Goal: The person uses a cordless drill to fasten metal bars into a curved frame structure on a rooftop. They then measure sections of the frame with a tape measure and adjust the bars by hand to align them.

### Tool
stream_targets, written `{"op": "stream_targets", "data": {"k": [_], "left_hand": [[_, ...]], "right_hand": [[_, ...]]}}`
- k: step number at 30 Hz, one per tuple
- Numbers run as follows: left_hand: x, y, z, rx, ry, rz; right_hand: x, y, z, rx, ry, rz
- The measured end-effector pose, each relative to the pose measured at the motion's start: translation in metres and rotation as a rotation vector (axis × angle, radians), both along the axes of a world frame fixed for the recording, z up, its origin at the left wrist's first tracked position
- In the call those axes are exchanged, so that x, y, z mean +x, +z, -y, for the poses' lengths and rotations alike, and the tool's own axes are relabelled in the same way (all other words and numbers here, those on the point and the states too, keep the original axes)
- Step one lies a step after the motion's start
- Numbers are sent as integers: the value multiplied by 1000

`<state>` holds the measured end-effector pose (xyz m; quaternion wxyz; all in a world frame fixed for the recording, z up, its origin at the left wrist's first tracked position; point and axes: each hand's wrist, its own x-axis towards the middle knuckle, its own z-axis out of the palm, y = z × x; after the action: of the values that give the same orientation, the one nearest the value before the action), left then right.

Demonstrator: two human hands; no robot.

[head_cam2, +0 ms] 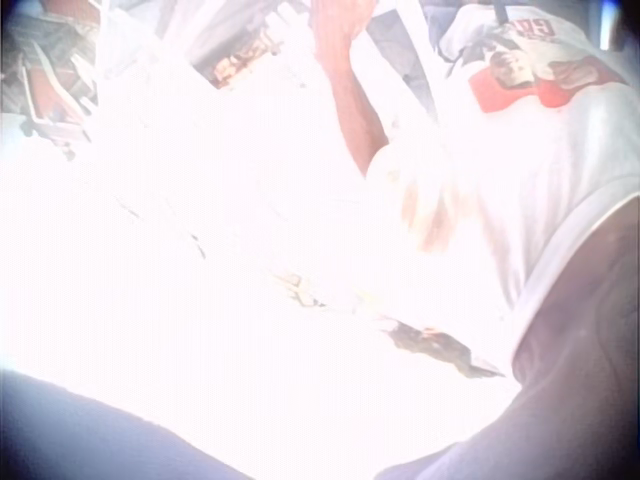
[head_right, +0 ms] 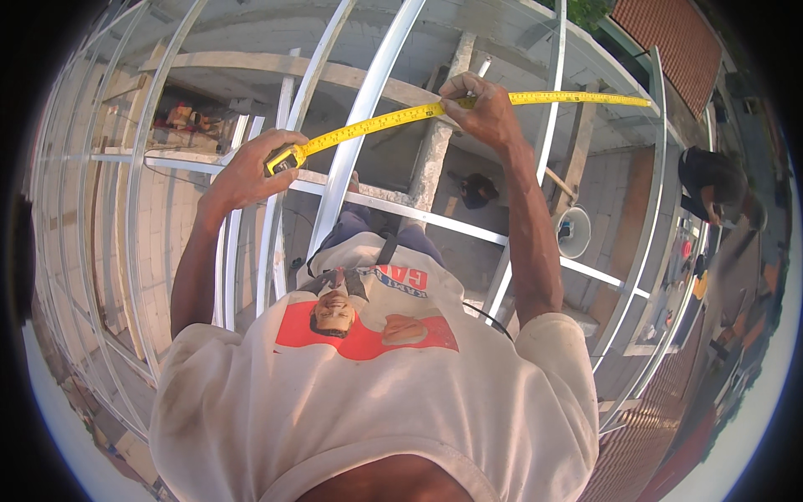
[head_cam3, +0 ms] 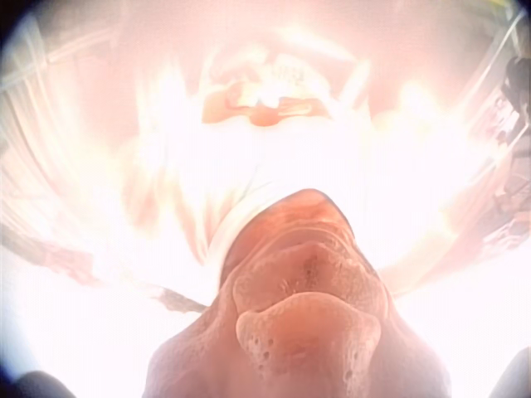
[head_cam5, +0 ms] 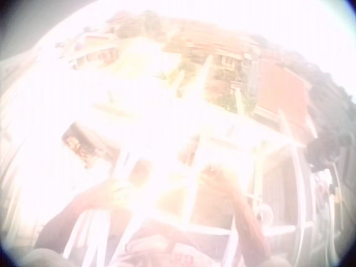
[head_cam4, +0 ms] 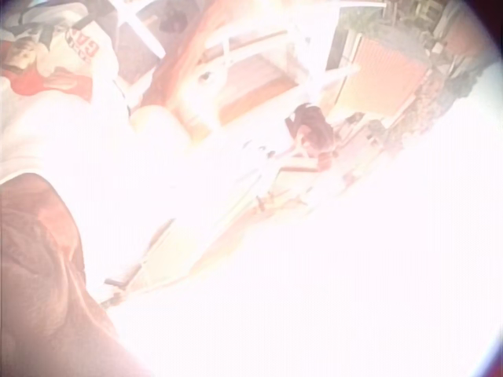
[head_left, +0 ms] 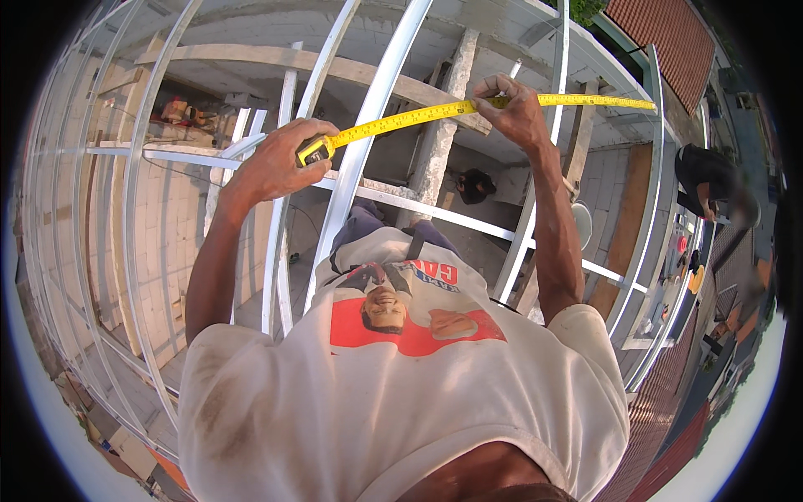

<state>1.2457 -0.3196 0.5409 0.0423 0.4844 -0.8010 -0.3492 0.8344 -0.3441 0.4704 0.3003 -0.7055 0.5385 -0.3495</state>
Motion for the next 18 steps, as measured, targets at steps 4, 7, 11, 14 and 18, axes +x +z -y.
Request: {"op": "stream_targets", "data": {"k": [4,7,11,14,18], "left_hand": [[2,0,0,-8,10,49],[2,2,2,-3,-12,35],[-18,9,1,49,-28,-25],[-17,-2,0,13,-99,-128],[-16,-25,17,57,-170,-158]], "right_hand": [[4,-3,0,1,-8,-11],[4,-8,-1,-7,-13,-8],[-6,-9,-16,34,-54,23],[-11,-5,-26,51,-46,90],[-20,-25,-31,-118,-39,-26]]}}
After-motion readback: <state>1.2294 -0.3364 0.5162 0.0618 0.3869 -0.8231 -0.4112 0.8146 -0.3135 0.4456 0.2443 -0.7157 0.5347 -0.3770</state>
